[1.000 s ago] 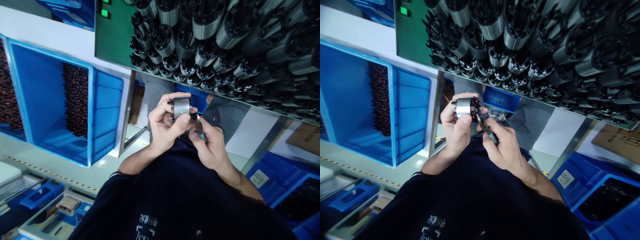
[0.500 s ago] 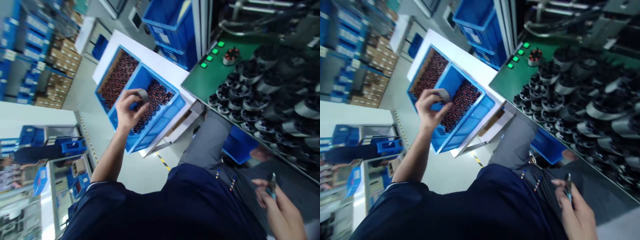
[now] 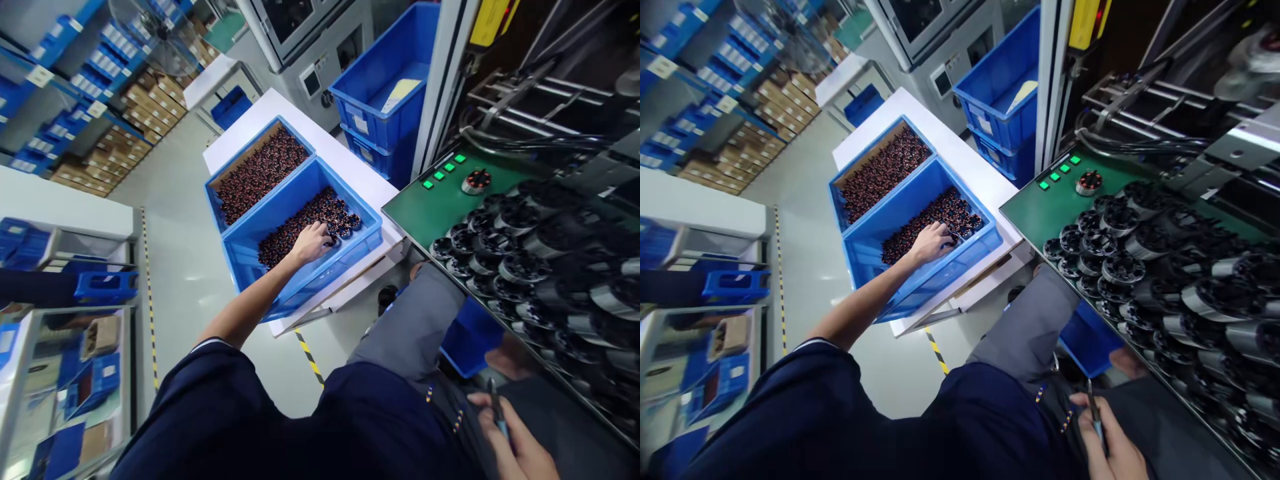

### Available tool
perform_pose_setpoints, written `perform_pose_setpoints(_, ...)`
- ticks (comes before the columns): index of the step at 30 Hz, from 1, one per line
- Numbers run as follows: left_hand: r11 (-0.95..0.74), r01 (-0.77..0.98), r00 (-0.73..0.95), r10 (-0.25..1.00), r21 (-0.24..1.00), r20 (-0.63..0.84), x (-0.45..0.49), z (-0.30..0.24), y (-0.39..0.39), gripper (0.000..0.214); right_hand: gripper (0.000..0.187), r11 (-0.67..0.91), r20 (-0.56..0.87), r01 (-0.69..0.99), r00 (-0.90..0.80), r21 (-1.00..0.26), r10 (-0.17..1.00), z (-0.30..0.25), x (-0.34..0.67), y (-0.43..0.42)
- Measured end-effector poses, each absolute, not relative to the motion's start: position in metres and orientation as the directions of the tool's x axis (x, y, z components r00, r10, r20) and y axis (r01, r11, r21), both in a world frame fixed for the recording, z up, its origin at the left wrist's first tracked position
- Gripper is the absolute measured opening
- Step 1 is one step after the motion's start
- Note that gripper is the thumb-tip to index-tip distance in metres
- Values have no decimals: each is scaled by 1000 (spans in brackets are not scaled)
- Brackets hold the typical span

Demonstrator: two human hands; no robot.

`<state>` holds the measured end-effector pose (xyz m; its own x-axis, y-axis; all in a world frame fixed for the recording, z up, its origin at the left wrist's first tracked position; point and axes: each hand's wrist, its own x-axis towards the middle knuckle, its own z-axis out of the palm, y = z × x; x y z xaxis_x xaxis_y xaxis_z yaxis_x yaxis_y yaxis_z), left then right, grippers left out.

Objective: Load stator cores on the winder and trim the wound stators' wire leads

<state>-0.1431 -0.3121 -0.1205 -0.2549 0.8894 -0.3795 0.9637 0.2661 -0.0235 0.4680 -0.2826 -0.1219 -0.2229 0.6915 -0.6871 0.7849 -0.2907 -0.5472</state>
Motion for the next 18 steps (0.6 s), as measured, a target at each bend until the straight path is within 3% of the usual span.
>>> perform_pose_setpoints(6,304,953,-296,912,-15,-286,-145,-79,-293,46,85,-311,-649,746,-206,-589,733,-120,465,-299)
perform_pose_setpoints(9,288,953,-285,958,95,-39,-133,-44,-264,44,75,-263,-579,699,-261,-665,772,-117,458,-304)
perform_pose_setpoints(13,50,968,-105,970,247,218,-79,-19,-182,36,67,-124,-476,654,-394,-746,786,-104,440,-305)
perform_pose_setpoints(16,-97,967,44,974,235,220,-26,-32,-105,39,60,-16,-409,623,-493,-782,768,-88,431,-308)
perform_pose_setpoints(18,-78,972,41,985,220,167,5,-53,-61,54,59,30,-380,614,-525,-788,761,-81,432,-313)
